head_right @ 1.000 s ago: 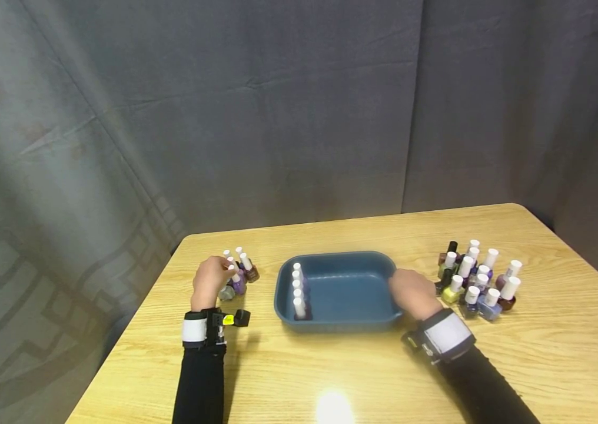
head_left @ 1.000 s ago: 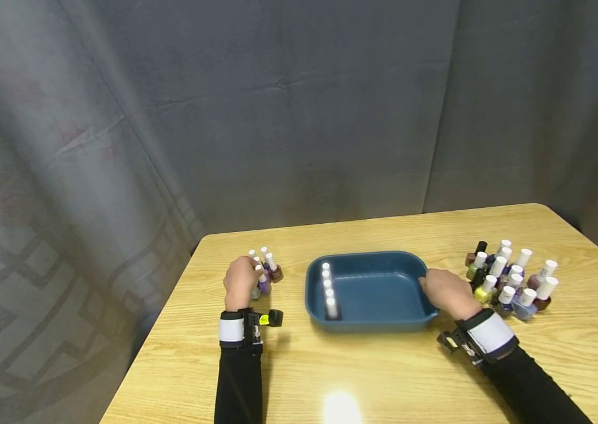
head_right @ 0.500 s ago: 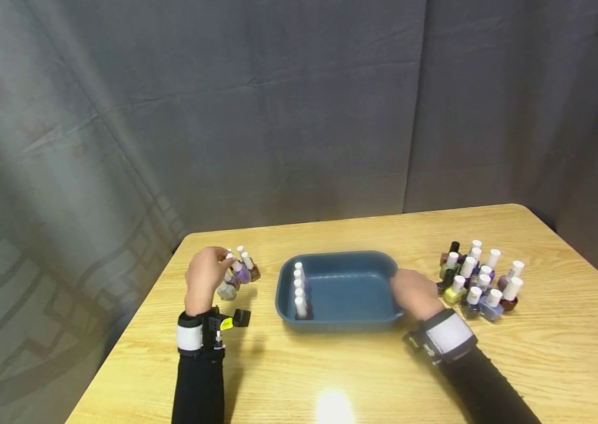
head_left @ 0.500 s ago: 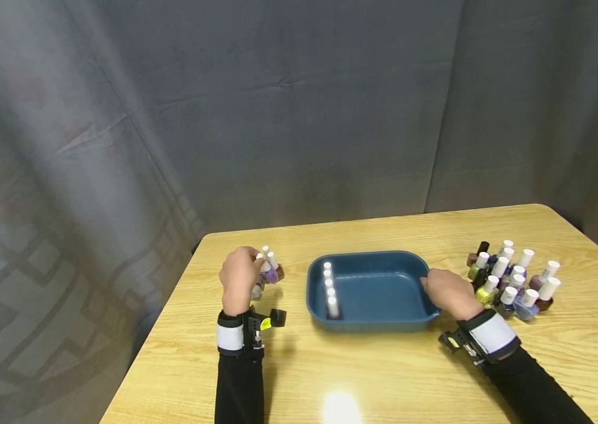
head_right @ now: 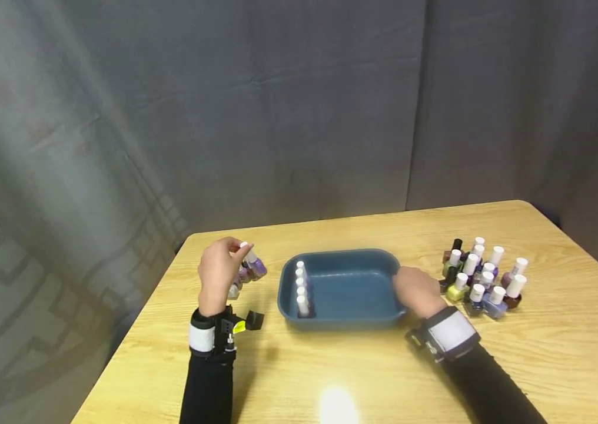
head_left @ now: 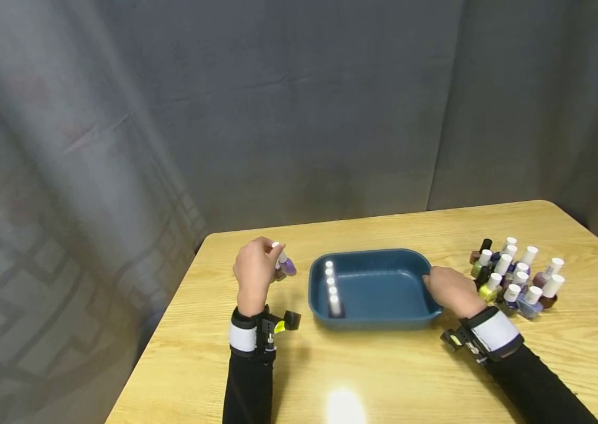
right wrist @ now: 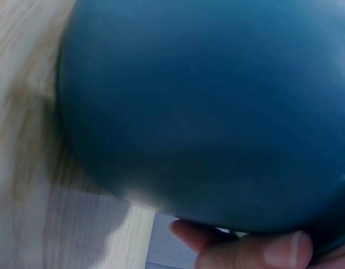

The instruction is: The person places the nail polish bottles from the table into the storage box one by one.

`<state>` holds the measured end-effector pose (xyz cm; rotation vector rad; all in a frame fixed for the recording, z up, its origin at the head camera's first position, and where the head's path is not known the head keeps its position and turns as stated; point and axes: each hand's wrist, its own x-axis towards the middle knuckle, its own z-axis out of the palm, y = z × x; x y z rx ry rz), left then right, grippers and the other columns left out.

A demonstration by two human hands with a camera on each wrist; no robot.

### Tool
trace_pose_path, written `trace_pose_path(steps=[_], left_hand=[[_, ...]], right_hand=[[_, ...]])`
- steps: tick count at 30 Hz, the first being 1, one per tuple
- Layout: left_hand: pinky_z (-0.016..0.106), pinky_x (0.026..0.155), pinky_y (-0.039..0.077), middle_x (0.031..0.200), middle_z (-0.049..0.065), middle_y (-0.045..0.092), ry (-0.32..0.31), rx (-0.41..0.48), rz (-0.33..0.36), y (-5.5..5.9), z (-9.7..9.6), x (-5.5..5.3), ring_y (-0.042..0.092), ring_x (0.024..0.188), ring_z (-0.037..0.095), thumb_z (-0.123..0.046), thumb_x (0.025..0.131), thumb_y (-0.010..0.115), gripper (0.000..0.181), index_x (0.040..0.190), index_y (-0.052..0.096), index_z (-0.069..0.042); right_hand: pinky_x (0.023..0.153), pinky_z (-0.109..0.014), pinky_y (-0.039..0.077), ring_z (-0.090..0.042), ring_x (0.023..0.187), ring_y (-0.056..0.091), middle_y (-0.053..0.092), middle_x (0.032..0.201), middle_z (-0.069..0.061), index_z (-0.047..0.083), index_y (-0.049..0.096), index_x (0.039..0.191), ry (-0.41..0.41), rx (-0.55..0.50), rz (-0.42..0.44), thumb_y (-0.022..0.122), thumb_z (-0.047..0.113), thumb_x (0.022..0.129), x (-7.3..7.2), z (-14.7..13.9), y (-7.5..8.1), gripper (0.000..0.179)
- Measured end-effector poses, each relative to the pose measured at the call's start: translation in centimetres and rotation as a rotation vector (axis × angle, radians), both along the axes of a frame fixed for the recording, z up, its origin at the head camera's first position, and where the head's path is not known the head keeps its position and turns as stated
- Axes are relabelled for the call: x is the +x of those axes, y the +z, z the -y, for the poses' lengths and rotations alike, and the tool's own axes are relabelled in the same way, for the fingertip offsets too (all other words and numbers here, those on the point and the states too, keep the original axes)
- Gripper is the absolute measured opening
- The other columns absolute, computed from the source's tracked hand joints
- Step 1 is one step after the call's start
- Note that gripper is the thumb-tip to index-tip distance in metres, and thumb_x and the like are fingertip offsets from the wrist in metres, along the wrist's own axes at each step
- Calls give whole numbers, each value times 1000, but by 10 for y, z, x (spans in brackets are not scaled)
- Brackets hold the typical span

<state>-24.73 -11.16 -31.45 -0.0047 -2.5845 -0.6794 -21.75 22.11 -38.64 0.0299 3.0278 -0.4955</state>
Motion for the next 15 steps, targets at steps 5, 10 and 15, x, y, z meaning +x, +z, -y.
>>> trace_pose_path(steps=[5, 10, 15], left_hand=[[26, 46, 36, 73, 1, 68, -66, -55, 53, 1, -14, -6, 58, 60, 17, -36, 83, 66, 26, 79, 68, -10], [22, 40, 22, 50, -6, 39, -180, -123, 111, 10, -33, -23, 36, 47, 9, -34, 84, 66, 38, 54, 53, -13], [22, 39, 12, 45, -6, 19, -231, -167, 158, 18, -49, -37, 21, 42, 8, -34, 85, 65, 55, 44, 32, -15]], right_hand=[[52, -40, 44, -26, 66, 56, 60, 77, -18, 5, 55, 66, 1, -3, 19, 38, 19, 95, 0, 3, -2, 35], [50, -39, 42, -25, 65, 55, 58, 76, -17, 5, 54, 66, -18, -17, 16, 38, 19, 94, 2, 2, -1, 35], [50, -39, 42, -26, 65, 54, 58, 77, -18, 5, 54, 66, -25, -16, 19, 38, 19, 95, 1, -1, 2, 35]])
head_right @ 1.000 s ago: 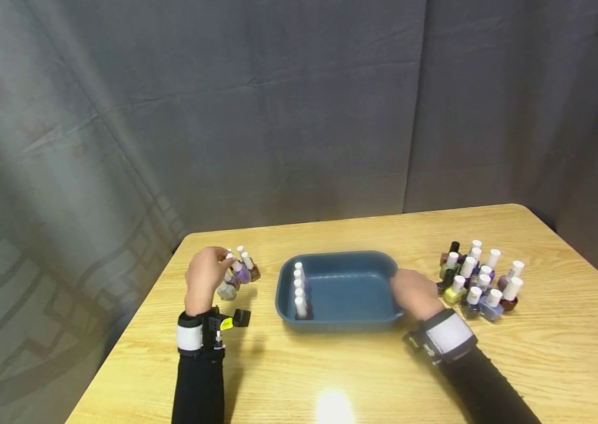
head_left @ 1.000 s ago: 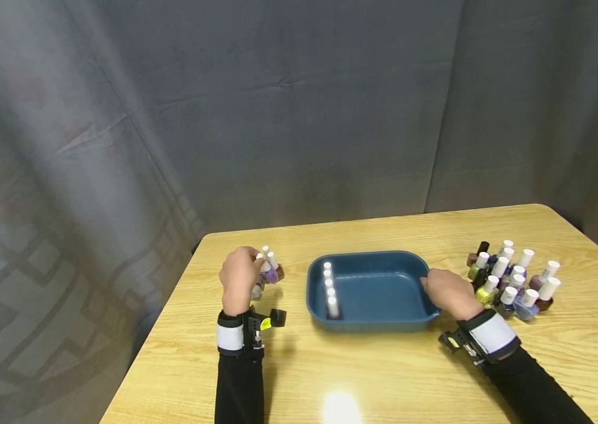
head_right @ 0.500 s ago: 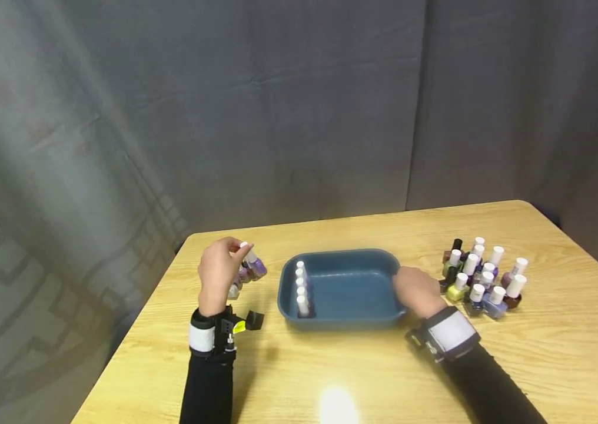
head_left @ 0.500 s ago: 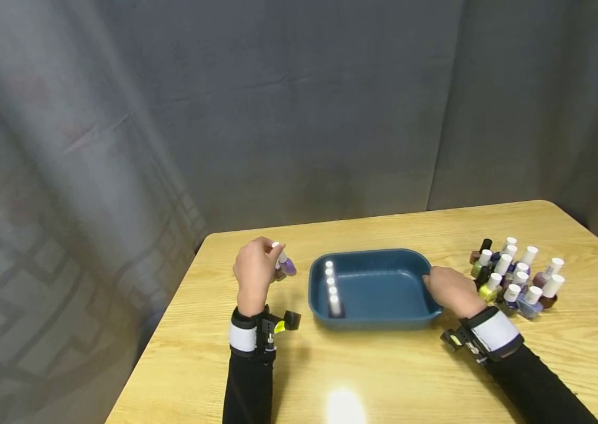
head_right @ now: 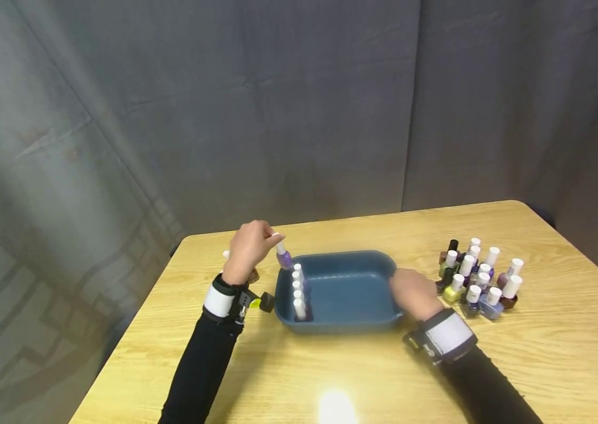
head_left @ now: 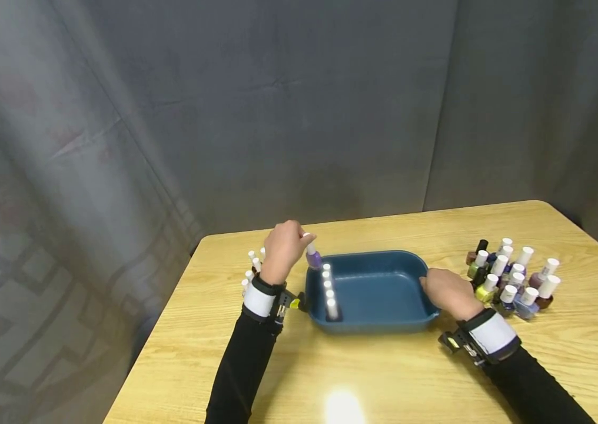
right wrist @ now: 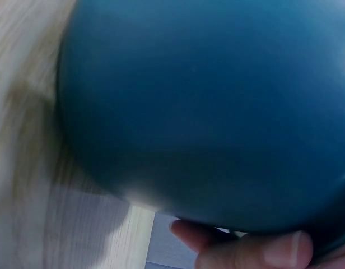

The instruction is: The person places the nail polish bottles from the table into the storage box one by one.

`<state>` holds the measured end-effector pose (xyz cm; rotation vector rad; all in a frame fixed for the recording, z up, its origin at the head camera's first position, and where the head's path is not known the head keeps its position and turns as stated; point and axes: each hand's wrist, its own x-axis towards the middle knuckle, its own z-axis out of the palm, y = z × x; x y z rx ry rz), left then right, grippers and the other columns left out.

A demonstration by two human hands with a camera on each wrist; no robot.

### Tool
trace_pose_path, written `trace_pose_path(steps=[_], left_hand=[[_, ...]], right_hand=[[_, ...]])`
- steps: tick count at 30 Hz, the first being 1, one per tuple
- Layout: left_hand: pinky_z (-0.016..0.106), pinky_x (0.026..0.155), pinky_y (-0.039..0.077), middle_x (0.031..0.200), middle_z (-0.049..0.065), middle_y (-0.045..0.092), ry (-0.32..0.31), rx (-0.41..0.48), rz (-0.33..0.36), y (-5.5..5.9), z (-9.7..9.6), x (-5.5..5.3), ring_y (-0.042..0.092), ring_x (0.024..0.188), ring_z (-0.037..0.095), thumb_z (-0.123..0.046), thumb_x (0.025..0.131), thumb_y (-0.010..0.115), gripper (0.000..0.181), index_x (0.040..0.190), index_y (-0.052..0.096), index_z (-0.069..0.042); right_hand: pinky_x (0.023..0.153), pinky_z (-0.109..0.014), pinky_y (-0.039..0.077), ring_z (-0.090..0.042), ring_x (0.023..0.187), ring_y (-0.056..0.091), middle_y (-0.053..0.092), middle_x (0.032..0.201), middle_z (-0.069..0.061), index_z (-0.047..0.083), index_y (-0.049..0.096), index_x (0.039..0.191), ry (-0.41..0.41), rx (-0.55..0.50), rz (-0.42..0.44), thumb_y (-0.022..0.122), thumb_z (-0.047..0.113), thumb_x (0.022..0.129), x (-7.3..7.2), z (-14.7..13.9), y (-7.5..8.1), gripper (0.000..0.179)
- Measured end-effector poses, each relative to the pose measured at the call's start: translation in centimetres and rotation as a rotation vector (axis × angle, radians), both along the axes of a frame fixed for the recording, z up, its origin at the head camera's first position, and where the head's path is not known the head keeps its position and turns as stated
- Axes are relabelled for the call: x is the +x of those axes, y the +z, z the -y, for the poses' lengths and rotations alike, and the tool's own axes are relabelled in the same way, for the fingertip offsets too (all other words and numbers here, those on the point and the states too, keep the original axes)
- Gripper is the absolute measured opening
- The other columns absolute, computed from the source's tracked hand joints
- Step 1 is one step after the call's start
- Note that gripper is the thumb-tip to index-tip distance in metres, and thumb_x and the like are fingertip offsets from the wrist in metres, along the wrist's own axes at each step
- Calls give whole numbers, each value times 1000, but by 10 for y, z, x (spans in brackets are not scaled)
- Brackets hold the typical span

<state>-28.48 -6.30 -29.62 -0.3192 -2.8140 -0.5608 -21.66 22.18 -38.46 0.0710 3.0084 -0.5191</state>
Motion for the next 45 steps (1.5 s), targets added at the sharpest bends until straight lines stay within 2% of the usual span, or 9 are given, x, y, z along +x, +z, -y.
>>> trace_pose_path(steps=[5, 11, 16, 20, 28, 37, 45], left_hand=[[23, 39, 17, 45, -6, 23, 26, -42, 22, 0, -9, -6, 26, 43, 9, -36, 85, 64, 53, 47, 34, -16], [24, 38, 23, 46, -5, 26, 53, -98, 59, -9, -16, -11, 33, 43, 11, -37, 85, 64, 53, 46, 36, -15], [26, 39, 31, 51, -2, 37, 53, -205, 68, -18, -22, -16, 44, 49, 13, -40, 82, 66, 46, 51, 47, -13], [26, 39, 32, 56, -1, 44, 41, -264, 92, -24, -27, -19, 46, 51, 13, -41, 81, 67, 39, 58, 56, -12], [27, 46, 39, 69, 2, 59, 30, -311, 196, -29, -37, -22, 54, 59, 14, -42, 80, 68, 33, 69, 62, -12], [28, 50, 43, 75, 4, 63, 29, -340, 210, -32, -41, -23, 58, 64, 16, -40, 79, 69, 30, 73, 64, -11], [26, 50, 41, 70, 2, 59, 22, -373, 246, -35, -40, -24, 54, 61, 15, -39, 78, 71, 29, 79, 65, -10]], right_hand=[[51, -38, 43, -26, 66, 54, 58, 79, -19, 4, 55, 69, 4, 9, -2, 39, 18, 95, -2, 0, 0, 33], [52, -39, 43, -27, 67, 55, 59, 81, -20, 3, 56, 71, 1, 8, 4, 39, 19, 95, -4, 1, -1, 33], [52, -40, 43, -28, 68, 55, 59, 81, -20, 3, 56, 72, -3, 8, 5, 39, 19, 95, -4, 1, -1, 33], [52, -40, 43, -28, 67, 55, 59, 80, -20, 3, 56, 71, -3, 7, 3, 40, 19, 94, -4, 1, 0, 33], [51, -38, 42, -26, 66, 53, 57, 78, -17, 5, 54, 68, -17, -3, 24, 38, 20, 95, -3, 0, -1, 35], [51, -38, 42, -26, 66, 53, 57, 77, -17, 6, 53, 67, -20, 1, 23, 38, 20, 95, -2, -1, -1, 35], [51, -39, 43, -26, 66, 54, 58, 78, -18, 5, 54, 67, -7, 5, 15, 38, 19, 95, -2, -1, 0, 35]])
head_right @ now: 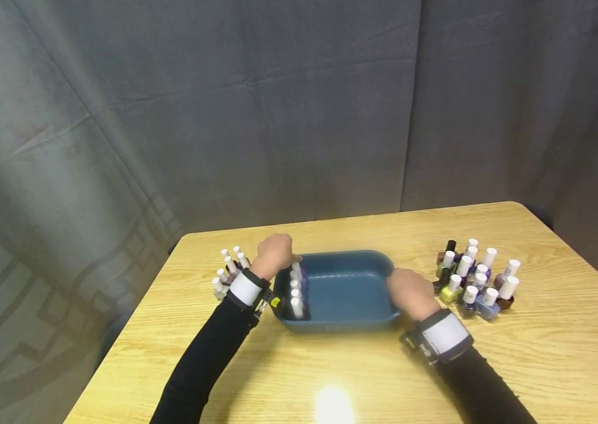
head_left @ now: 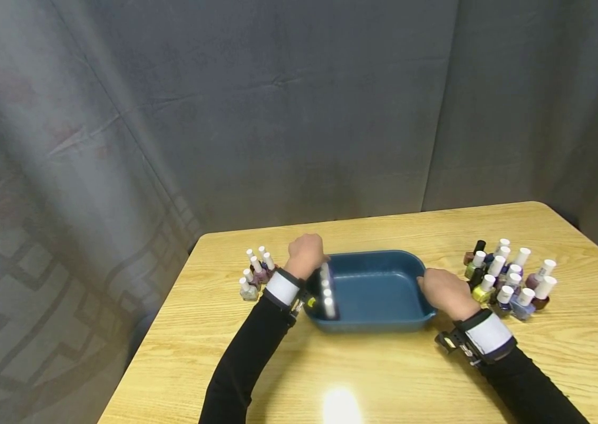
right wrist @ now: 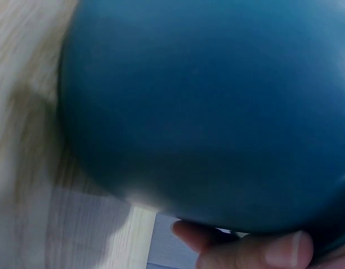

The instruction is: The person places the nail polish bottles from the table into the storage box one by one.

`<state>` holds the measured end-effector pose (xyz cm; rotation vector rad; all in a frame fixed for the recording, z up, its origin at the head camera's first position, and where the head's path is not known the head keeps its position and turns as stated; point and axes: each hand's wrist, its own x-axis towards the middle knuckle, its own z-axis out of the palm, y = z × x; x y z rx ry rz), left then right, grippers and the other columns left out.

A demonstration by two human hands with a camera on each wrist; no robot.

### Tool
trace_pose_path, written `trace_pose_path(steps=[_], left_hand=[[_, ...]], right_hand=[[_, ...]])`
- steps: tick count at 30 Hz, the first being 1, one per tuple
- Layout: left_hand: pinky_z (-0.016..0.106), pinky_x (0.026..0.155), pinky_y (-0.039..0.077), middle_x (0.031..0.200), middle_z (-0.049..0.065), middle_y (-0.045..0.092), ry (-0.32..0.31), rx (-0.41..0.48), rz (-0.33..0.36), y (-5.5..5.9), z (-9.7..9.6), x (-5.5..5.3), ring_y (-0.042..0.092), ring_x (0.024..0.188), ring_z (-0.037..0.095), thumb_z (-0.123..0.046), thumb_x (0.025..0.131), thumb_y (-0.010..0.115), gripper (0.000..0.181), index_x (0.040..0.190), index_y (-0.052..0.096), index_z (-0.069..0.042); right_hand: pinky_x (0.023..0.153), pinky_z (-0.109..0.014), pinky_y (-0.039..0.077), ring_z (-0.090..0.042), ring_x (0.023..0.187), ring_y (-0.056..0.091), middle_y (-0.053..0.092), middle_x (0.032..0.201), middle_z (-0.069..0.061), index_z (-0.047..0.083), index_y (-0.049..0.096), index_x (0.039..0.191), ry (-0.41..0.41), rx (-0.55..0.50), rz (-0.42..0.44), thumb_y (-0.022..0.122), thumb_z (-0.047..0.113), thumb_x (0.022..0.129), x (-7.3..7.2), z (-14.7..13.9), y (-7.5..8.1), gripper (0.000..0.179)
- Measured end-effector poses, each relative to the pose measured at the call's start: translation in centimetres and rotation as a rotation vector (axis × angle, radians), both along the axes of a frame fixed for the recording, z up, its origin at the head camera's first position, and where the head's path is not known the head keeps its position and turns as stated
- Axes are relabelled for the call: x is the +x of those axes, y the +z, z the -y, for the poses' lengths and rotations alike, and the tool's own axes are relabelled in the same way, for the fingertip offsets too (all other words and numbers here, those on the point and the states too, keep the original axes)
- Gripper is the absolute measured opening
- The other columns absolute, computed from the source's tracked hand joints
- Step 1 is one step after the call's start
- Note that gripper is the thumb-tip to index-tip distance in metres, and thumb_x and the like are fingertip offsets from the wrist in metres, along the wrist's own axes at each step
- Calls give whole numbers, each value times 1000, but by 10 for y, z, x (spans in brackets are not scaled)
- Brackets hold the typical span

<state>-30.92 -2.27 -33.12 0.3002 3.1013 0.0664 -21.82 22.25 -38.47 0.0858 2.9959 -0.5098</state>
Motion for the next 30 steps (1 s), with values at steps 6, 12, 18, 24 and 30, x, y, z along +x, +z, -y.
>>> trace_pose_path(steps=[6, 12, 18, 24, 30], left_hand=[[26, 50, 40, 70, 2, 58, 11, -10, 15, 1, -1, -1, 53, 60, 14, -40, 77, 71, 30, 78, 65, -11], [24, 49, 38, 71, 2, 59, 24, -29, 23, 2, 0, 0, 53, 60, 14, -43, 76, 71, 32, 76, 63, -12], [25, 50, 39, 72, 3, 60, 23, -33, 17, 3, 1, 1, 54, 61, 14, -42, 76, 71, 31, 78, 65, -11], [26, 51, 40, 72, 3, 60, 17, -29, 5, 5, 2, 2, 54, 62, 15, -43, 77, 71, 32, 77, 65, -11], [29, 49, 41, 75, 4, 63, 45, -5, -15, 16, 18, 2, 58, 66, 16, -44, 80, 67, 33, 78, 65, -11]], right_hand=[[51, -39, 43, -26, 66, 54, 58, 78, -19, 4, 55, 67, 4, -1, -4, 38, 19, 95, 0, 2, 0, 35], [52, -38, 43, -26, 66, 53, 56, 77, -17, 5, 53, 68, 4, -3, 3, 38, 19, 95, -2, 3, 0, 34], [53, -38, 43, -26, 67, 53, 57, 77, -16, 5, 54, 68, 4, 4, -1, 38, 19, 95, -3, 3, 0, 34], [52, -39, 43, -26, 67, 54, 58, 79, -18, 4, 55, 69, -6, 6, 2, 39, 20, 95, -4, 2, 0, 34], [51, -40, 43, -26, 67, 54, 57, 79, -19, 3, 55, 70, -9, 3, 6, 38, 20, 95, -5, 0, 0, 34]])
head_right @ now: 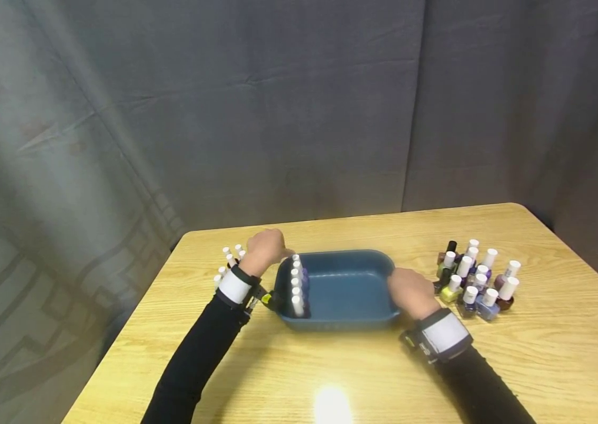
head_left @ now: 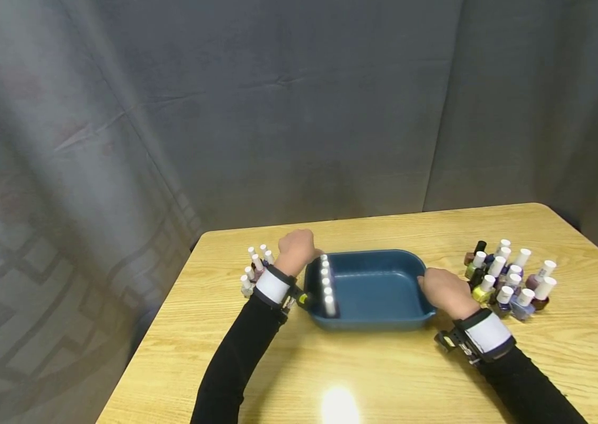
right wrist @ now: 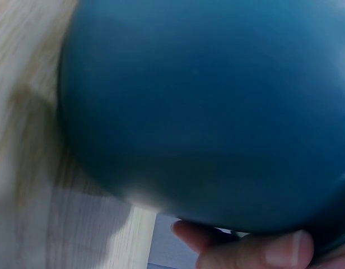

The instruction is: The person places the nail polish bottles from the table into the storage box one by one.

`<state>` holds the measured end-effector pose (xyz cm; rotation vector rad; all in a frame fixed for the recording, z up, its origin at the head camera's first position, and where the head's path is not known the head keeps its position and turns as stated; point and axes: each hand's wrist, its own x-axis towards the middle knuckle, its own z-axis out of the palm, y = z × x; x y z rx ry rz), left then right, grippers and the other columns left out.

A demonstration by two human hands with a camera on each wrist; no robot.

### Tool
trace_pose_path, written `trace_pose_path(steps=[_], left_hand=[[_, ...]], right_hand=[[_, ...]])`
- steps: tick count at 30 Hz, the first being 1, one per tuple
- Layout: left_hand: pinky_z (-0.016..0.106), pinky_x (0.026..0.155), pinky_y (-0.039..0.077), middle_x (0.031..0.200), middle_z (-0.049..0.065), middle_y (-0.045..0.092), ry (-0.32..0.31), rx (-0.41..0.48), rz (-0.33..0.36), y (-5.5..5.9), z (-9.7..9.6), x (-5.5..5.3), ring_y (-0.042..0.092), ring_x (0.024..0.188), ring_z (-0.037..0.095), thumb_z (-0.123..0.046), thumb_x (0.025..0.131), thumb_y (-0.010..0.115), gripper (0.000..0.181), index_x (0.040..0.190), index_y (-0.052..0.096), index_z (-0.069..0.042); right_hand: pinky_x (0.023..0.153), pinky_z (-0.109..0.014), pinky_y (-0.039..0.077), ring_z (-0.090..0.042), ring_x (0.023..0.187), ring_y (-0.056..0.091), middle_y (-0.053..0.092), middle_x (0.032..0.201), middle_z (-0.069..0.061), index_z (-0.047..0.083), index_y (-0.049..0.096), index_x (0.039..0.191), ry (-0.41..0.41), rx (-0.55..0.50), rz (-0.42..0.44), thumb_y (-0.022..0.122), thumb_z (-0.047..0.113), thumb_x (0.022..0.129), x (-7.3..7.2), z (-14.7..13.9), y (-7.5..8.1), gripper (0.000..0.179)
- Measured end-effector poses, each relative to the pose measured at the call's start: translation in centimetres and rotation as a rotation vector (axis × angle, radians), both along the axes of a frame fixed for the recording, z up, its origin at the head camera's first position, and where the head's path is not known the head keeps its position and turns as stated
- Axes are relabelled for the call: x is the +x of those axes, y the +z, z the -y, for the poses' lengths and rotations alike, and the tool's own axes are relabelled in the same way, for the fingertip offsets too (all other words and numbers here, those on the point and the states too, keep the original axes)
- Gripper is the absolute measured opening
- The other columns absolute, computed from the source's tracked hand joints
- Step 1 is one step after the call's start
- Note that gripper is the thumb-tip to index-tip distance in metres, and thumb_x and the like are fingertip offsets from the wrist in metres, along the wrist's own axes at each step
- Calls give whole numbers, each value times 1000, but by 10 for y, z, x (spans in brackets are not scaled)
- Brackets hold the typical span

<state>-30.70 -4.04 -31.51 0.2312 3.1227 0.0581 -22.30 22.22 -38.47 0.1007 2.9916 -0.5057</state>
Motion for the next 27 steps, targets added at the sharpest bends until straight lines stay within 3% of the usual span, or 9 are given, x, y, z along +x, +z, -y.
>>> trace_pose_path(steps=[8, 13, 17, 21, 27], left_hand=[[32, 52, 45, 81, 6, 63, 123, 38, -7, 21, 54, -7, 54, 66, 17, -42, 81, 67, 34, 81, 68, -8], [39, 61, 52, 88, 10, 67, 184, 75, -23, 24, 88, -5, 63, 75, 23, -36, 81, 69, 29, 81, 69, -7], [42, 64, 52, 86, 11, 68, 211, 77, -25, 17, 108, -4, 64, 78, 26, -32, 81, 69, 26, 74, 68, -6], [41, 62, 50, 78, 9, 66, 205, 78, -12, 1, 119, -6, 63, 73, 24, -28, 82, 67, 25, 70, 65, -6], [42, 63, 49, 90, 9, 69, 193, 141, -43, -21, 125, -6, 64, 78, 25, -24, 83, 66, 16, 85, 69, -9]], right_hand=[[52, -39, 43, -26, 68, 54, 58, 79, -19, 3, 56, 71, -3, 0, 8, 38, 20, 95, 0, 1, 1, 35], [52, -39, 43, -26, 67, 54, 57, 78, -18, 2, 56, 72, 1, -1, 11, 38, 20, 95, -1, 1, 1, 35], [52, -40, 43, -26, 67, 54, 58, 78, -19, 2, 57, 72, 3, -1, 8, 38, 19, 95, -1, 0, 2, 35], [52, -40, 43, -27, 67, 55, 58, 78, -19, 1, 58, 73, 4, 0, 0, 38, 19, 95, -1, -1, 2, 35], [51, -40, 43, -27, 66, 54, 57, 77, -19, 1, 57, 73, 10, -5, -3, 37, 19, 95, 0, -1, -1, 35]])
